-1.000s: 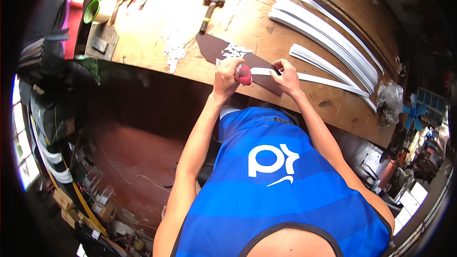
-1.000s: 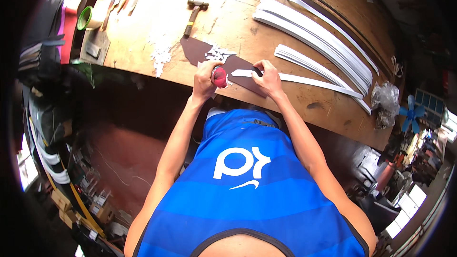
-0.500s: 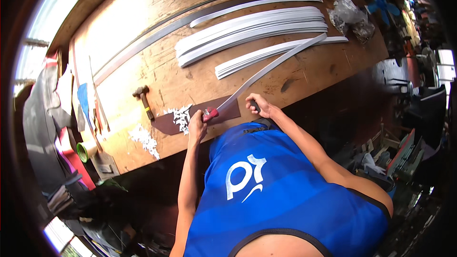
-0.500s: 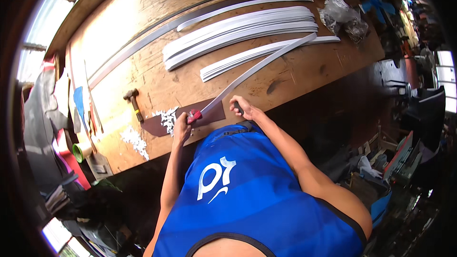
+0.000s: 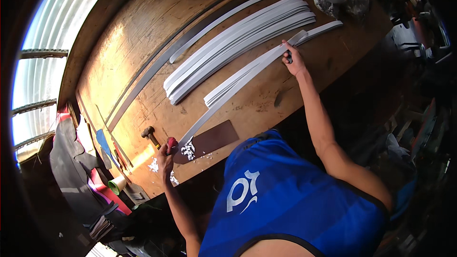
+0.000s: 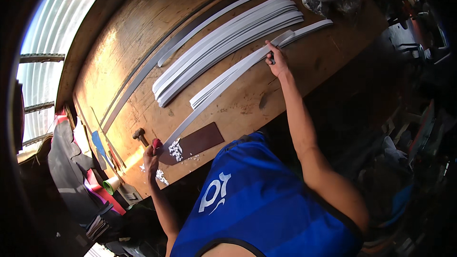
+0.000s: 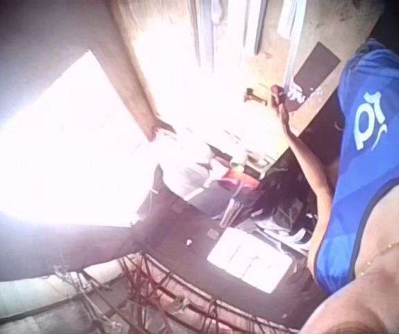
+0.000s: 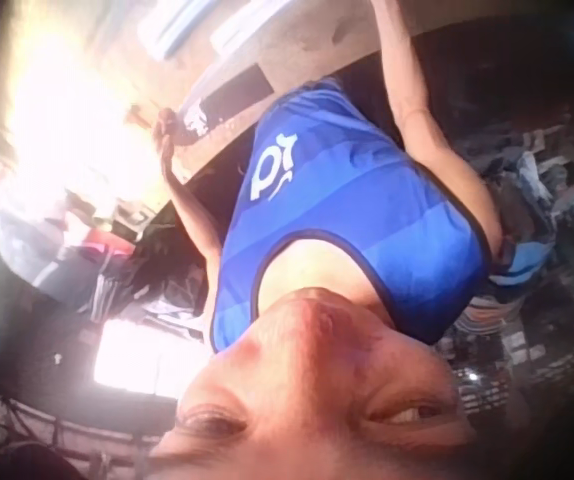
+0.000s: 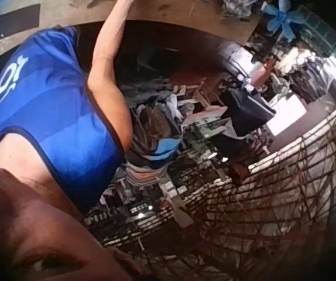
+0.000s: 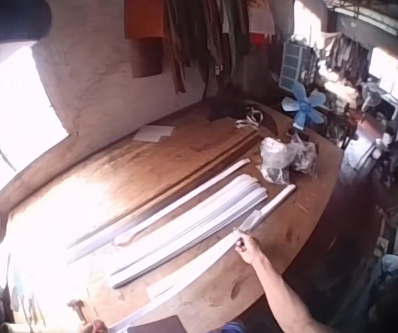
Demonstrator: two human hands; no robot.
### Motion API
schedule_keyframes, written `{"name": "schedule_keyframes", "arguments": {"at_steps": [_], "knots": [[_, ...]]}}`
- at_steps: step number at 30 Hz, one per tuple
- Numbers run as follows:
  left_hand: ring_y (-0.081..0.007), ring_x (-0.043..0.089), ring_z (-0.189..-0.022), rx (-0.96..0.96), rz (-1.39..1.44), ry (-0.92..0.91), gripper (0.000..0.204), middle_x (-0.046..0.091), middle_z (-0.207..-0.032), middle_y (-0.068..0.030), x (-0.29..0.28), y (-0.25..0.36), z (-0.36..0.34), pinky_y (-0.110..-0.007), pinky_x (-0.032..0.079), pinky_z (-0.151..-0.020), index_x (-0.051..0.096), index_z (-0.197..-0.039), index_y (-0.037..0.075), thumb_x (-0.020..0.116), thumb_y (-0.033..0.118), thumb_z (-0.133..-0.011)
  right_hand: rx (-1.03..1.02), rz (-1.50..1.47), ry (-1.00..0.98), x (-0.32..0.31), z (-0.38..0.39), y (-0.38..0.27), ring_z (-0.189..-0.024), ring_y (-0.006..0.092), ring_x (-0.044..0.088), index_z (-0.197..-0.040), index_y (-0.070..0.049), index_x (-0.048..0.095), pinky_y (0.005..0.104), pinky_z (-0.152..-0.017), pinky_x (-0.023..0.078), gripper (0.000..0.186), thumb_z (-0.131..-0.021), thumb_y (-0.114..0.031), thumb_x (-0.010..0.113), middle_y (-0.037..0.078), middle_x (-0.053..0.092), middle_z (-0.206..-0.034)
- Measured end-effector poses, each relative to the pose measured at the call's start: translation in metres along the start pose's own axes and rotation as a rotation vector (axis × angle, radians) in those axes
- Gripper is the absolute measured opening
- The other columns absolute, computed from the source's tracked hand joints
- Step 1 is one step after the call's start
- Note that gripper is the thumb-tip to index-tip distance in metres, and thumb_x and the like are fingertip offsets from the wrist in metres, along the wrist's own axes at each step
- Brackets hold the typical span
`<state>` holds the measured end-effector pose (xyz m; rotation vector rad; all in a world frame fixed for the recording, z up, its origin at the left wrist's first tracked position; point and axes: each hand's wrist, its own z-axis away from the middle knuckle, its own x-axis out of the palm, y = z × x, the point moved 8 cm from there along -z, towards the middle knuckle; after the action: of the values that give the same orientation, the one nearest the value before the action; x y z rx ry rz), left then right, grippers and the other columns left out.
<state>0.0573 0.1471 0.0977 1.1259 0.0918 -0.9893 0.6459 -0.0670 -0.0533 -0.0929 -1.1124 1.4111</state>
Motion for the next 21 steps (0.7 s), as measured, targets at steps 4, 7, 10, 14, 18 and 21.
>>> {"name": "schedule_keyframes", "arguments": {"at_steps": [4,7,10,14,18,21], "knots": [[-0.0066,0.052,-0.078,-0.011,0.052,0.048,0.010,0.060,-0.082,0.0022,-0.004,0.026,-0.043,-0.024,0.043,-0.072,0.063,-0.093,0.003,0.069,0.010,-0.088,-0.235,0.156,0.088,-0.006,-0.033,-0.104,-0.063,0.0031,0.045,-0.111,-0.009,0.069,0.0207,-0.046,0.033,0.019,-0.093,-0.017,0.068,-0.005,0.063,-0.097],[-0.0065,0.043,-0.074,0.145,-0.188,0.069,0.010,0.051,-0.078,0.0053,-0.005,0.050,-0.088,-0.024,0.036,-0.066,0.061,-0.094,0.002,0.066,0.010,-0.089,-0.308,0.209,0.077,0.000,-0.056,-0.150,-0.063,0.0032,0.043,-0.111,-0.008,0.068,0.0204,-0.047,0.032,0.022,-0.092,-0.018,0.070,-0.006,0.058,-0.089],[-0.0063,0.047,-0.078,0.235,0.014,0.053,0.014,0.055,-0.083,0.0047,0.008,0.082,-0.122,-0.024,0.039,-0.070,0.063,-0.099,0.002,0.067,0.011,-0.090,-0.325,0.218,0.068,0.007,-0.081,-0.173,-0.066,0.0025,0.044,-0.117,-0.007,0.067,0.0196,-0.048,0.032,0.027,-0.094,-0.020,0.069,-0.006,0.055,-0.088],[-0.0079,0.053,-0.080,0.118,-0.279,0.075,0.022,0.061,-0.083,0.0034,0.025,0.111,-0.161,-0.026,0.043,-0.073,0.065,-0.103,0.002,0.069,0.018,-0.088,-0.107,0.538,0.228,-0.027,-0.120,-0.156,-0.054,0.0021,0.040,-0.094,-0.007,0.066,0.0212,-0.042,0.028,0.026,-0.087,-0.030,0.077,-0.004,0.059,-0.081],[-0.0089,0.053,-0.077,0.181,-0.152,0.068,0.023,0.061,-0.080,0.0016,0.031,0.062,-0.211,-0.028,0.043,-0.071,0.066,-0.101,0.004,0.069,0.021,-0.086,-0.215,0.712,0.435,-0.061,-0.120,-0.129,-0.048,0.0048,0.035,-0.082,-0.011,0.064,0.0240,-0.039,0.025,0.023,-0.084,-0.029,0.078,-0.004,0.057,-0.072],[-0.0184,0.062,-0.080,0.165,-0.218,0.127,0.028,0.067,-0.085,-0.0090,0.026,0.040,-0.217,-0.032,0.046,-0.075,0.068,-0.104,0.007,0.070,0.026,-0.084,-0.367,0.724,0.290,-0.028,-0.086,-0.103,-0.060,0.0077,0.049,-0.089,-0.006,0.069,0.0247,-0.053,0.038,0.019,-0.087,-0.024,0.074,-0.002,0.062,-0.074]]}}
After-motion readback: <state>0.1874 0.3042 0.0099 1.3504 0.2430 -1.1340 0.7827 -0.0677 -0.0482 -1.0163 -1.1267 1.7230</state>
